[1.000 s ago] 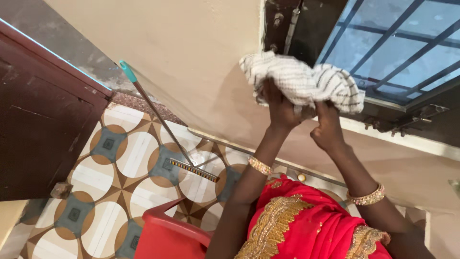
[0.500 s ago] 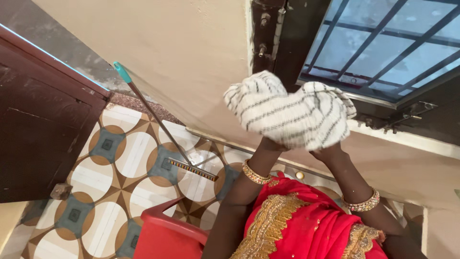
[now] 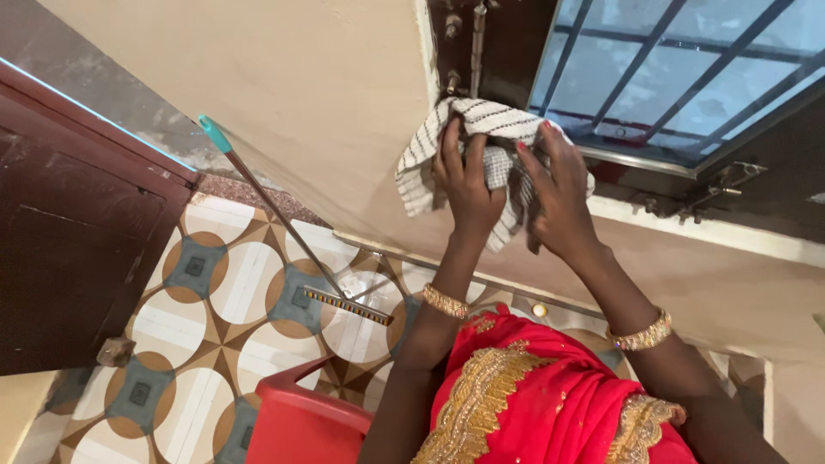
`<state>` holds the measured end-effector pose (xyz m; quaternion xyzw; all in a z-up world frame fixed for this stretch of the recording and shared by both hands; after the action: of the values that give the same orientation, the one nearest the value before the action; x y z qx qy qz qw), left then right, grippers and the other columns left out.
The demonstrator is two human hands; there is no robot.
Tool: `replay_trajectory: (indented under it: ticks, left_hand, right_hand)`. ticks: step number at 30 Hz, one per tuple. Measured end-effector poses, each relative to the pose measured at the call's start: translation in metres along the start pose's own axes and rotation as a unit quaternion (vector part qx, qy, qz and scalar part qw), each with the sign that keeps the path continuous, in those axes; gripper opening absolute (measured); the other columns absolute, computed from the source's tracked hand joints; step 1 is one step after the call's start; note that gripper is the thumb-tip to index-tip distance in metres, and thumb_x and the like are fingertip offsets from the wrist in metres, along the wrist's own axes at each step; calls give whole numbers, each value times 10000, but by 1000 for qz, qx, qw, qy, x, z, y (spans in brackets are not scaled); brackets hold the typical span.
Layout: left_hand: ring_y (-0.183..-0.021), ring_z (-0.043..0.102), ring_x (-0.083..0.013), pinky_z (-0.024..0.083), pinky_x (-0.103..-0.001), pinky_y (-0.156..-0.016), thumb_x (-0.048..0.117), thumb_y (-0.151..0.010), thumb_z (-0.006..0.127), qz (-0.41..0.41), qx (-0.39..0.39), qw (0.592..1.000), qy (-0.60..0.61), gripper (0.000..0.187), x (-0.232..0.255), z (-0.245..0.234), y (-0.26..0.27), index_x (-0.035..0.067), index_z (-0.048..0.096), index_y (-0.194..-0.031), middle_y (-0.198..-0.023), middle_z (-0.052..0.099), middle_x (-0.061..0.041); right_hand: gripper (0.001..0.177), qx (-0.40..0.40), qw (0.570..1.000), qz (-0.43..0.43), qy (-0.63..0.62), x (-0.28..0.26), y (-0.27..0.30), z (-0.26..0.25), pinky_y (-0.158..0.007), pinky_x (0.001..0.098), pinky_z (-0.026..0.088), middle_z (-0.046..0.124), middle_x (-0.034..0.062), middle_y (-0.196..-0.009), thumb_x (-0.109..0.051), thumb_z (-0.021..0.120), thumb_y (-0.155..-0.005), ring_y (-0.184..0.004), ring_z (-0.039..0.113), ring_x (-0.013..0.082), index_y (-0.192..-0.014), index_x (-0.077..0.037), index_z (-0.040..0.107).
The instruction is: The person wipes a brown window frame and the surrounding wall area by hand using a striped cloth.
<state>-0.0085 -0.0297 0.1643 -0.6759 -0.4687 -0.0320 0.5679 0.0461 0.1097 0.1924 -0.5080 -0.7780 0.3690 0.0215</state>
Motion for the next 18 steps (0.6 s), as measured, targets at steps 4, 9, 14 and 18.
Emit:
replay_trajectory:
  ticks: [4,9,14,18]
  left_hand:
    - [-1420,374,-504,256,-622,-1160,237,-847,676,-18,-37,999,-33,590,-32,24,29,13,531,-1373,-1565,319,-298]
    - [-1282,498,-452,436,-509,-1067,108,-922,596,-96,-87,988,79,466,-52,34,70,-14,551,-1369,-1356,472,-260]
    - [-1203,580,-379,458,-483,-1051,82,-898,598,-49,-39,992,107,372,-18,19,59,10,650,-1260,-1247,575,-166]
    - [-1355,506,-384,415,-498,-1172,52,-891,604,32,15,994,106,390,-4,17,48,25,641,-1278,-1396,511,-176]
  right_hand:
    - [863,-101,990,33,89,11,15,40,-1245,619,79,195,180,-1707,-22,720,-751,-1592,164,384,-1555,-201,461]
    - [947,-160,979,87,90,20,52,65,-1184,696,-16,146,185,-1690,-53,757,-695,-1575,94,396,-1564,-179,403]
    - [843,-48,992,78,88,24,60,49,-1194,714,-26,135,218,-1716,-96,769,-881,-1599,94,410,-1618,-135,363]
    - [938,-82,989,77,100,29,54,37,-1245,680,4,120,216,-1732,-30,739,-783,-1626,80,392,-1629,-173,362]
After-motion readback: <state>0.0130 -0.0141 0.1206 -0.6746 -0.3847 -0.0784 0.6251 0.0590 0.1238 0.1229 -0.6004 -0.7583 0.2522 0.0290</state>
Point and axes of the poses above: each hand's wrist, its own y-axis away from the middle knuckle, its own z-axis out of the palm, x = y × z, the point moved 6 cm from there along -y, towards the middle knuckle
